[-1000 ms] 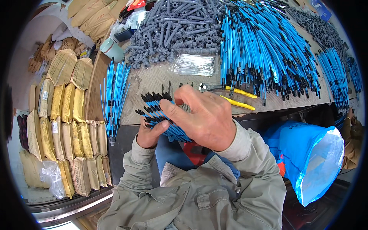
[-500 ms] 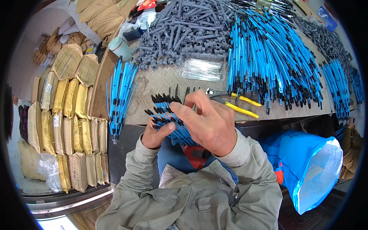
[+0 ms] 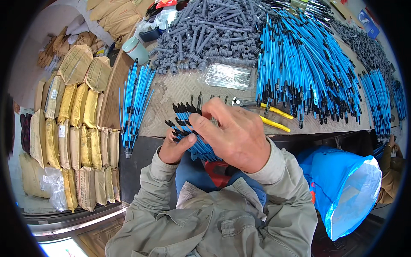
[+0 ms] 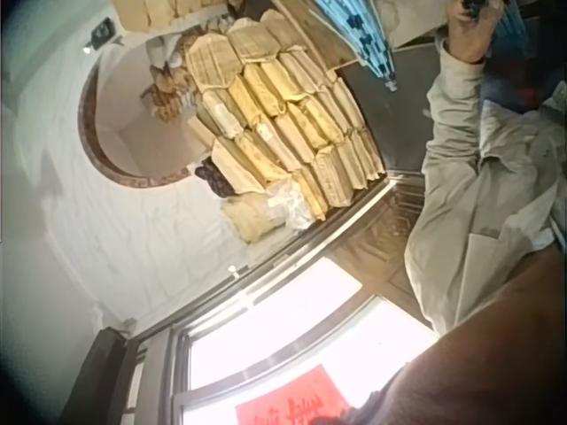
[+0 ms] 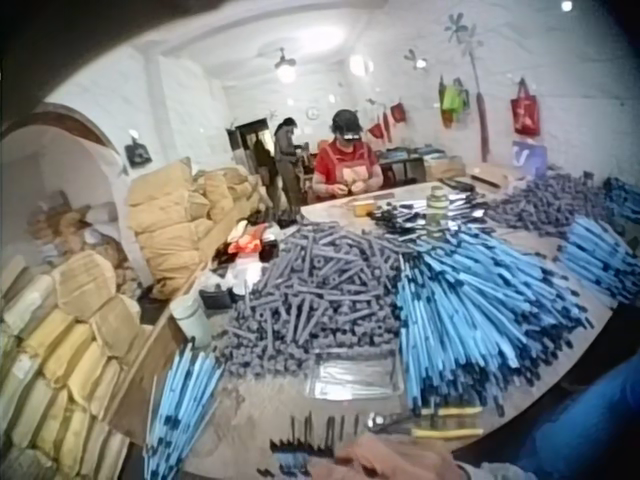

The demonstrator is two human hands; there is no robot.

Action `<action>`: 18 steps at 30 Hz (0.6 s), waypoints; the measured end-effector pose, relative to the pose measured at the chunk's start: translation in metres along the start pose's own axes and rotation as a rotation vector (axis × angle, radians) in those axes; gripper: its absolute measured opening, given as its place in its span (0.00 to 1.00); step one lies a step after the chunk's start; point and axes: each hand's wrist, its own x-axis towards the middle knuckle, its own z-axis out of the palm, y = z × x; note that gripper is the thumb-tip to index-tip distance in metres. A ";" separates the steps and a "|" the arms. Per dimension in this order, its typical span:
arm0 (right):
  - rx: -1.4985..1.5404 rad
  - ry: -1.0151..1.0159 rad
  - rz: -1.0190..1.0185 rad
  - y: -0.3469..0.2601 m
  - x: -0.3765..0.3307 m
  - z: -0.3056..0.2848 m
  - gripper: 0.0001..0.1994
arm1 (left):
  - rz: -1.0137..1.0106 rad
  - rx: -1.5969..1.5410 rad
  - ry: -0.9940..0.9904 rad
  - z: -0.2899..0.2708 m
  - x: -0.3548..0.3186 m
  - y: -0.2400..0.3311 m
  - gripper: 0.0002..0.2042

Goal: The person tightens an umbrella hub assembly using pliers, then gathers umbrella ribs from the table, threads a wire through their ends, and fits them into a plastic umbrella hub.

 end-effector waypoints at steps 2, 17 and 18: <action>-0.034 -0.009 -0.025 -0.002 0.003 -0.002 0.16 | -0.002 -0.057 0.013 0.003 0.000 0.003 0.14; 0.015 0.034 -0.032 0.002 0.000 0.005 0.15 | 0.017 0.043 0.022 -0.006 -0.003 -0.009 0.11; 0.047 -0.012 -0.052 0.004 0.001 0.003 0.14 | 0.006 0.056 0.002 -0.007 -0.003 -0.008 0.11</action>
